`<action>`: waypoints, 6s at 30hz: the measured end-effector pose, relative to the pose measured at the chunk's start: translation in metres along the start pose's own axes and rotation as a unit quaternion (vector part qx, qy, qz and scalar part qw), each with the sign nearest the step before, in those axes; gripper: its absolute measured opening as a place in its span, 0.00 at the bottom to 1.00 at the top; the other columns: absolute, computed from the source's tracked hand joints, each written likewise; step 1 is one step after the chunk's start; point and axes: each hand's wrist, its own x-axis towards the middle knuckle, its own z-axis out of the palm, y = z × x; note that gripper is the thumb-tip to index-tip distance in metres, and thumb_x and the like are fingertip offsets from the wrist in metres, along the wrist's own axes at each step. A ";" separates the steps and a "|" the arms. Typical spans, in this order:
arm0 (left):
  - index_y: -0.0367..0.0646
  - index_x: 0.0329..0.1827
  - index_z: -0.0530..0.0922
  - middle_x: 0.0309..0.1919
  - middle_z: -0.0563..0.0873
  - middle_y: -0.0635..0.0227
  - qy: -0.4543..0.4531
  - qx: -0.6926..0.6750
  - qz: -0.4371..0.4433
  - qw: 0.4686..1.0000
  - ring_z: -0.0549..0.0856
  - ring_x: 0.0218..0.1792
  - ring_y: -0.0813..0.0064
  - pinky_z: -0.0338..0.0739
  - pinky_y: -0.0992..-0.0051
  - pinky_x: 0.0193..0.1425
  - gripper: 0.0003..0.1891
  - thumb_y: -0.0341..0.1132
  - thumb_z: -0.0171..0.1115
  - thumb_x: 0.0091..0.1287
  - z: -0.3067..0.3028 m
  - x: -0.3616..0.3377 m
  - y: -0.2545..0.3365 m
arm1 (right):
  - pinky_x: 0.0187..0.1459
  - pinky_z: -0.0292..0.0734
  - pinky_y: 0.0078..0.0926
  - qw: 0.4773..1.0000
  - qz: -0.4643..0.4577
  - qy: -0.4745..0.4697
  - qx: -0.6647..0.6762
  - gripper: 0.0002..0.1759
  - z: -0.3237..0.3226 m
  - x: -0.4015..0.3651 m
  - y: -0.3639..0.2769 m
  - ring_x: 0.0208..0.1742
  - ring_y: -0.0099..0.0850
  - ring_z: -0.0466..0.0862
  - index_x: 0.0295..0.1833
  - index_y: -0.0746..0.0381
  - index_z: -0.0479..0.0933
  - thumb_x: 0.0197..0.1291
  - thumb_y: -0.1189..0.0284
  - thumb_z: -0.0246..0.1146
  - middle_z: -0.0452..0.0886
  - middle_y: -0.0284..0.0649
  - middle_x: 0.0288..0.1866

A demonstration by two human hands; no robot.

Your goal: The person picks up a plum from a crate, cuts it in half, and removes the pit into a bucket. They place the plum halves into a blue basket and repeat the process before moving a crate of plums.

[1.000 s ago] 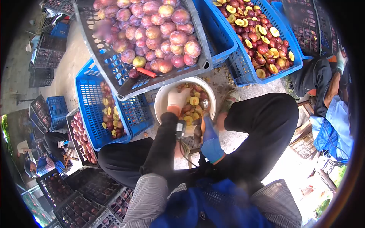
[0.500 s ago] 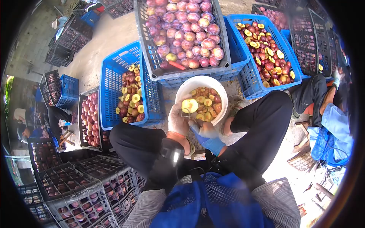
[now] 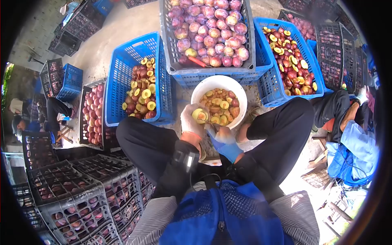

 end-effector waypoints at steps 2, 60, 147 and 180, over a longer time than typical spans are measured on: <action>0.37 0.38 0.78 0.32 0.84 0.57 0.013 -0.048 -0.032 0.998 0.85 0.32 0.63 0.81 0.66 0.38 0.14 0.40 0.53 0.74 0.004 -0.002 0.003 | 0.39 0.78 0.51 1.000 -0.005 -0.013 0.008 0.28 0.003 0.000 0.005 0.40 0.59 0.85 0.46 0.65 0.84 0.75 0.48 0.58 0.85 0.59 0.36; 0.35 0.47 0.88 0.41 0.89 0.41 -0.209 0.811 -0.016 0.547 0.89 0.48 0.47 0.81 0.58 0.56 0.27 0.54 0.61 0.67 0.003 0.158 -0.117 | 0.22 0.59 0.19 0.712 0.404 0.104 0.565 0.35 -0.073 0.044 0.012 0.16 0.22 0.70 0.42 0.61 0.78 0.72 0.35 0.54 0.70 0.28 0.19; 0.43 0.35 0.80 0.33 0.87 0.57 0.083 -0.106 -0.101 0.986 0.85 0.35 0.56 0.81 0.59 0.41 0.34 0.68 0.50 0.74 -0.022 0.038 0.013 | 0.18 0.58 0.21 0.616 0.440 -0.083 0.648 0.33 0.001 0.028 0.032 0.14 0.21 0.65 0.35 0.58 0.76 0.73 0.38 0.53 0.66 0.27 0.16; 0.42 0.45 0.82 0.26 0.82 0.70 -0.103 0.240 -0.202 0.944 0.79 0.22 0.78 0.72 0.76 0.27 0.13 0.43 0.60 0.71 0.027 0.073 -0.024 | 0.18 0.62 0.23 0.827 0.321 0.041 0.459 0.31 -0.046 0.023 0.018 0.13 0.20 0.70 0.33 0.59 0.80 0.74 0.42 0.58 0.73 0.29 0.17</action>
